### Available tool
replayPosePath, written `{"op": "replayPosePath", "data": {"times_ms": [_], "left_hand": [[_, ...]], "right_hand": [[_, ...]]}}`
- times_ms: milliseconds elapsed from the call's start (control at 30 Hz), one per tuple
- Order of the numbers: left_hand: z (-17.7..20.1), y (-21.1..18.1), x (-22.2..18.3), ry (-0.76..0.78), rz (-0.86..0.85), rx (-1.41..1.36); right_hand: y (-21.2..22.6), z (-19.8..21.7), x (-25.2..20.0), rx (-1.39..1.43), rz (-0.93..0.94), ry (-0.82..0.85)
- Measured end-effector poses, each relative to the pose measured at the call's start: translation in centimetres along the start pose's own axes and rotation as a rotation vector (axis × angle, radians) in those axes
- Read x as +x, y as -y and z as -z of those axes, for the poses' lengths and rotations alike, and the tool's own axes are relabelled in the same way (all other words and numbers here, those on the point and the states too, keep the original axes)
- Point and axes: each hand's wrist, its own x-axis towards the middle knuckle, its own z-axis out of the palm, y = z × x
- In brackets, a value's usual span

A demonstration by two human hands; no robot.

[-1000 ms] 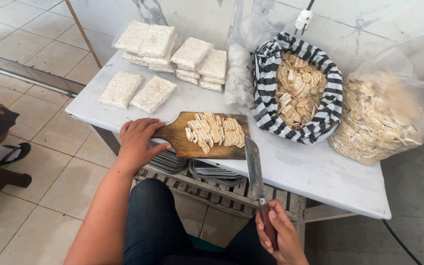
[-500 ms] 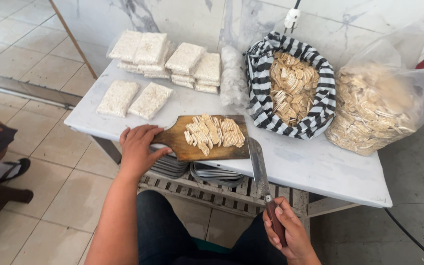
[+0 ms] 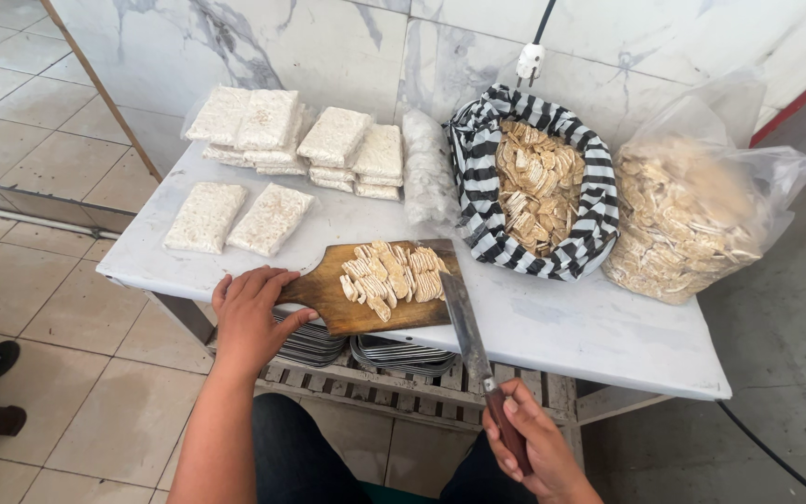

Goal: The person slices a rectangular block of white food on a wooden cutting board using a knife. Sliced pieces are placed into a striped cloth-lined basket. The person handles the food block and knife throughout the clip.

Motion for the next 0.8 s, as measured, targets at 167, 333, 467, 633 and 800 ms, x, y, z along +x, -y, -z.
{"op": "replayPosePath", "data": {"times_ms": [167,333,467,633,800], "left_hand": [[0.0,0.0,0.3,-0.015,-0.008,0.015],[-0.1,0.3,0.0,0.036,-0.025,0.051],[0.2,1.1,0.9,0.126,-0.052,0.078],[0.2,1.6,2.0,0.173,-0.134,0.105],[0.4,1.4,2.9,0.291,-0.113,0.078]], "right_hand": [[-0.8,0.6,0.6,-0.002,-0.029,0.040],[-1.9,1.9,0.5,-0.001,-0.009,0.046],[-1.5,2.5,0.1,-0.018,0.006,0.022],[-0.4,1.9,-1.0,-0.053,0.004,-0.051],[0.5,1.2,-1.9,-0.083,0.061,-0.084]]}}
